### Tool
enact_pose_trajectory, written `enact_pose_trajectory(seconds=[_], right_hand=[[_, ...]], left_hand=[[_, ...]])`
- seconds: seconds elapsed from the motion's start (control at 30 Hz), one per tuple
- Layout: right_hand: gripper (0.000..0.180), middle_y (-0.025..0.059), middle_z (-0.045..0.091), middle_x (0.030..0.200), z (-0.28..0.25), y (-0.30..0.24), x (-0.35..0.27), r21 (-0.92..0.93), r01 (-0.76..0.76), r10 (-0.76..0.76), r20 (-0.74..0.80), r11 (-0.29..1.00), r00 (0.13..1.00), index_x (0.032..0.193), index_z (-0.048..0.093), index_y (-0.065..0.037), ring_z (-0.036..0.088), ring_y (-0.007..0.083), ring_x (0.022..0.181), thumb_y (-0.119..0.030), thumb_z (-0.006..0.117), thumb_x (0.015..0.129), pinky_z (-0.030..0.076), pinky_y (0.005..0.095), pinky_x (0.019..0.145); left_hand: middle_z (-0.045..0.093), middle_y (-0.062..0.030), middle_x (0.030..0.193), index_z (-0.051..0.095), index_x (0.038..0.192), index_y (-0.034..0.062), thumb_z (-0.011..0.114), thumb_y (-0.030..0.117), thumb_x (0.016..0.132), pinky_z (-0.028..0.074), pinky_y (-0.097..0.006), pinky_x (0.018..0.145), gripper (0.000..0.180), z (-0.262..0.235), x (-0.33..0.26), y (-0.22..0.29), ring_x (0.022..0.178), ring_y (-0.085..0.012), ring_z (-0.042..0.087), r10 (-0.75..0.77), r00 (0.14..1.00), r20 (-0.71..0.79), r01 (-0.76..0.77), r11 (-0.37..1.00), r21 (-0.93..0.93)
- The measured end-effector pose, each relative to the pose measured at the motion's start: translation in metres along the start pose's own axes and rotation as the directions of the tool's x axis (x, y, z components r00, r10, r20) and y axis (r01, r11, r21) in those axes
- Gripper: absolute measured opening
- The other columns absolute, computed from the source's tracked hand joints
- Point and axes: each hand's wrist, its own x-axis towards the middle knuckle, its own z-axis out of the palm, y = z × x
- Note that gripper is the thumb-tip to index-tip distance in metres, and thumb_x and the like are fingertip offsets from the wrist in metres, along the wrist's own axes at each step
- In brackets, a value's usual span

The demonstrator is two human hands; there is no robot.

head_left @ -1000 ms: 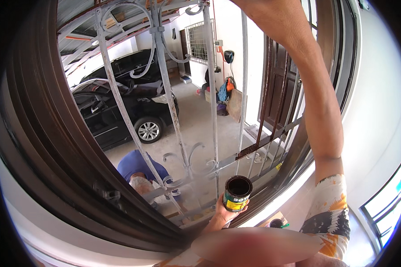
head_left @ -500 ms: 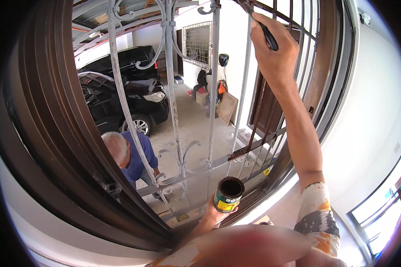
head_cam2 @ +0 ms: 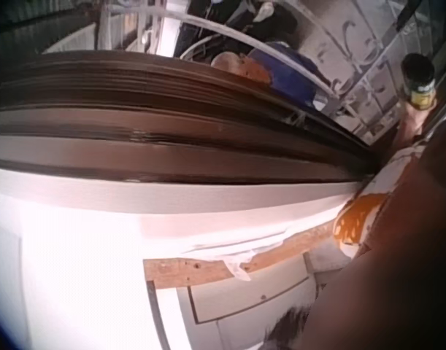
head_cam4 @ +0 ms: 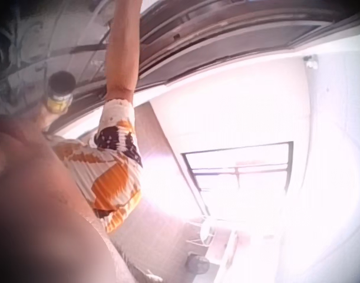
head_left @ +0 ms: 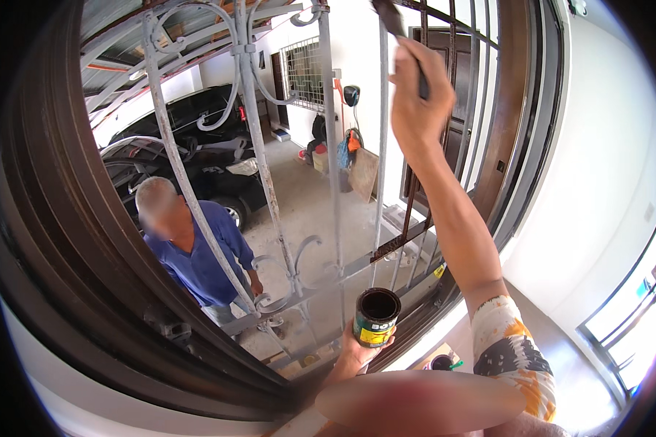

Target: The person paints a metal gate with dark paint using a brush. They repeatedly dip the brush into a small paint can held in the other hand and apply paint to vertical and horizontal bars of the gate. The camera is head-mounted and shows the hands and gate throughout.

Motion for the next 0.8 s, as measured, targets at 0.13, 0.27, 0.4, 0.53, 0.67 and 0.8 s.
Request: enact_pose_trajectory(seconds=[0.13, 0.27, 0.4, 0.53, 0.67, 0.8], right_hand=[[0.025, 0.0067, 0.069, 0.103, 0.012, -0.014, 0.0, 0.025, -0.154, 0.151, 0.084, 0.988, 0.985, 0.12, 0.073, -0.003, 0.066, 0.0086, 0.078, -0.022, 0.068, 0.104, 0.062, 0.0262, 0.069], [0.023, 0.0052, 0.069, 0.1, -0.006, -0.022, -0.006, 0.247, -0.172, 0.142, 0.137, 0.954, 0.98, 0.12, 0.073, -0.004, 0.065, 0.0087, 0.076, -0.019, 0.068, 0.104, 0.058, 0.023, 0.064], [0.024, 0.0055, 0.07, 0.086, -0.033, -0.007, 0.016, -0.358, 0.106, -0.073, 0.104, 0.927, 0.992, 0.115, 0.076, -0.003, 0.067, 0.011, 0.071, -0.006, 0.071, 0.091, 0.052, 0.0249, 0.059], [0.021, 0.0061, 0.071, 0.087, -0.059, -0.021, 0.03, -0.36, 0.164, 0.002, 0.418, 0.918, 0.909, 0.109, 0.078, -0.003, 0.066, 0.0109, 0.068, -0.004, 0.069, 0.089, 0.05, 0.0246, 0.057], [0.021, 0.005, 0.072, 0.09, -0.071, -0.031, 0.043, -0.278, 0.168, -0.034, 0.429, 0.946, 0.903, 0.112, 0.078, -0.004, 0.066, 0.0109, 0.068, -0.008, 0.071, 0.092, 0.051, 0.0244, 0.056], [0.022, 0.0055, 0.071, 0.088, -0.064, -0.023, 0.042, -0.293, 0.242, -0.065, 0.505, 0.925, 0.861, 0.112, 0.077, -0.004, 0.067, 0.0109, 0.069, -0.007, 0.072, 0.091, 0.052, 0.0275, 0.057]], left_hand=[[0.066, -0.0253, 0.128, 0.061, 0.137, 0.004, 0.028, 0.057, 0.1, 0.052, -0.058, 0.094, 0.072, -0.003, -0.001, -0.001, 0.114, -0.0457, 0.065, 0.004, 1.0, -0.015, -0.004, 1.0, 0.023], [0.067, -0.0252, 0.126, 0.061, 0.136, 0.0029, 0.029, 0.058, 0.1, 0.052, -0.057, 0.094, 0.073, -0.003, -0.001, 0.0, 0.113, -0.045, 0.065, 0.009, 1.0, -0.017, -0.008, 0.999, 0.043], [0.067, -0.0228, 0.128, 0.061, 0.137, 0.0037, 0.035, 0.06, 0.099, 0.054, -0.055, 0.093, 0.073, -0.008, 0.002, 0.0, 0.113, -0.0416, 0.066, 0.019, 1.0, -0.002, -0.019, 0.998, 0.053], [0.063, -0.0222, 0.136, 0.059, 0.143, 0.0065, 0.035, 0.067, 0.096, 0.052, -0.058, 0.096, 0.08, -0.02, 0.005, 0.0, 0.122, -0.0435, 0.061, -0.017, 0.998, 0.053, 0.018, 1.0, -0.018], [0.062, -0.0231, 0.139, 0.058, 0.145, 0.0081, 0.032, 0.07, 0.095, 0.052, -0.06, 0.095, 0.083, -0.03, 0.007, 0.001, 0.124, -0.0454, 0.06, -0.003, 1.0, 0.026, 0.004, 1.0, -0.025], [0.06, -0.0228, 0.141, 0.057, 0.146, 0.0091, 0.029, 0.07, 0.096, 0.051, -0.061, 0.096, 0.083, -0.033, 0.007, 0.001, 0.126, -0.0463, 0.058, 0.019, 1.0, 0.004, -0.019, 0.999, 0.029]])
